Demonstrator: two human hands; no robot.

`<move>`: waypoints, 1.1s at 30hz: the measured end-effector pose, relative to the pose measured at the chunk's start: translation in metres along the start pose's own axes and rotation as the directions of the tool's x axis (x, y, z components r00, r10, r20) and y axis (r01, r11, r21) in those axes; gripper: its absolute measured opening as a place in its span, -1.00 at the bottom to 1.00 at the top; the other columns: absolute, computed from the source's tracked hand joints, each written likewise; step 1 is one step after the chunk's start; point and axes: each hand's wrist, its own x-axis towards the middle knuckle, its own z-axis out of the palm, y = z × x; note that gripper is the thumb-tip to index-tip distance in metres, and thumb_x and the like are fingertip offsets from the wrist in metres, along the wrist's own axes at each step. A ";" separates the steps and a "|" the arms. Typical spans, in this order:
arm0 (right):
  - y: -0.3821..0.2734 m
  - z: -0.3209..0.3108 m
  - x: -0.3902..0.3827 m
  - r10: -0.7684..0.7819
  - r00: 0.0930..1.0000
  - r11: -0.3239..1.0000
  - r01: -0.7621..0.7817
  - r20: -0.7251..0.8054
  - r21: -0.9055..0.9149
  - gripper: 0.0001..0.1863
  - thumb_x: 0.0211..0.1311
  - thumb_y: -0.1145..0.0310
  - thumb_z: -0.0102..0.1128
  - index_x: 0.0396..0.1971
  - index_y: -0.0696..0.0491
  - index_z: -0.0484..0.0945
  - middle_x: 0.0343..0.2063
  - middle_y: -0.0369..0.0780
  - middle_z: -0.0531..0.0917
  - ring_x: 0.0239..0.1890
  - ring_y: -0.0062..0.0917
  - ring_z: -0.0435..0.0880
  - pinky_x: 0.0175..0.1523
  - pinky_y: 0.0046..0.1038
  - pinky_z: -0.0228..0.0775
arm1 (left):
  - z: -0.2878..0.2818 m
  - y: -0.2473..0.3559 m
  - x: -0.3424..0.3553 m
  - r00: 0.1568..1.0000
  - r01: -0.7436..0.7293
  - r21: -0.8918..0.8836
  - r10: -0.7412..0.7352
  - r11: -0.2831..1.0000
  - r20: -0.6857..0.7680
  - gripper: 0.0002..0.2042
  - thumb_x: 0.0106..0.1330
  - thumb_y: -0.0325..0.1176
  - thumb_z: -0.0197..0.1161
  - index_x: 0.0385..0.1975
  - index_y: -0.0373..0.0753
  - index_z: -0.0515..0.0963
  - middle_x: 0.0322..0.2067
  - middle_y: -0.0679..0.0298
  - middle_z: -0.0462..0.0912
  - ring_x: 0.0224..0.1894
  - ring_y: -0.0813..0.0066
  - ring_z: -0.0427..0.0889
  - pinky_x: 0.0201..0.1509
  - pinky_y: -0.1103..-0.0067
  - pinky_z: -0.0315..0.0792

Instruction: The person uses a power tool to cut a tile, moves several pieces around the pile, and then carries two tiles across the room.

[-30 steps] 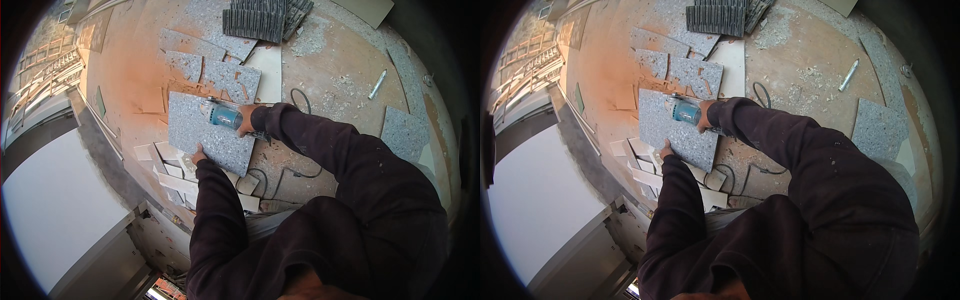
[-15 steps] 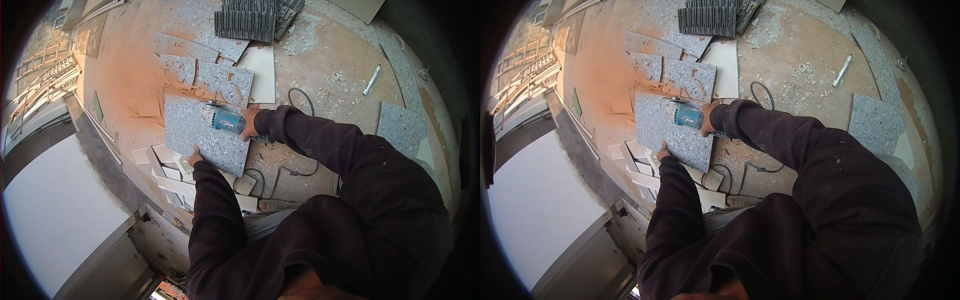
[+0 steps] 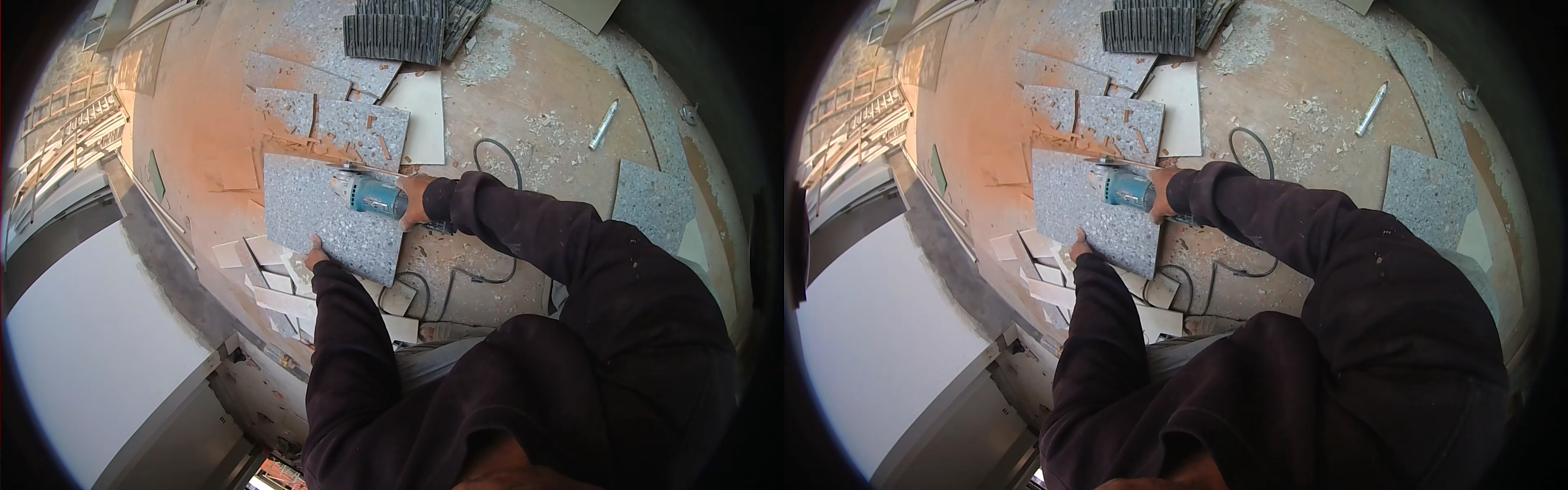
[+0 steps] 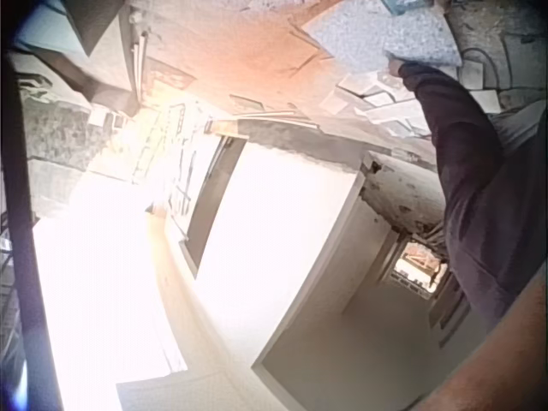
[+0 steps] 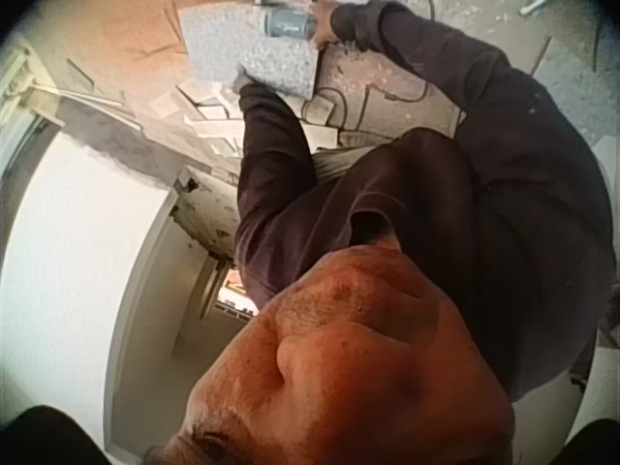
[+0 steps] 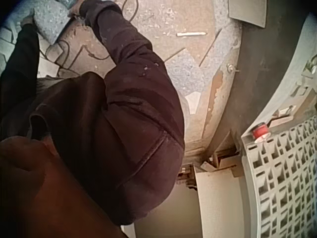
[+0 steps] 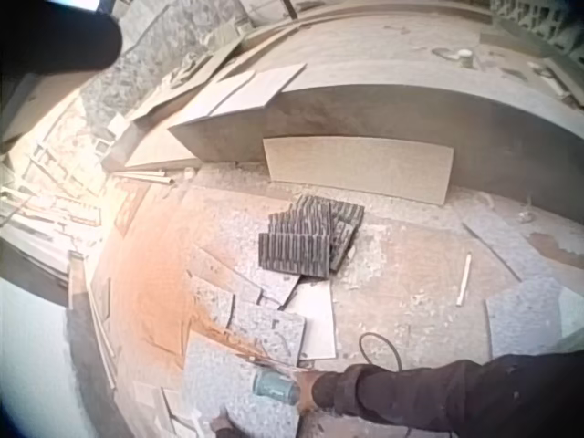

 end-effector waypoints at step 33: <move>0.010 -0.006 -0.031 0.040 0.998 0.999 -0.041 0.044 0.014 -0.27 -0.49 0.17 0.35 -0.18 0.22 0.37 -0.27 0.02 0.51 -0.19 -0.24 0.51 -0.09 -0.40 0.33 | 0.003 -0.010 0.014 0.999 -0.046 -0.011 0.047 0.999 0.011 -0.12 -0.15 0.01 0.35 -0.04 -0.67 0.13 -0.10 -0.18 0.36 -0.16 0.12 0.43 -0.02 0.44 0.29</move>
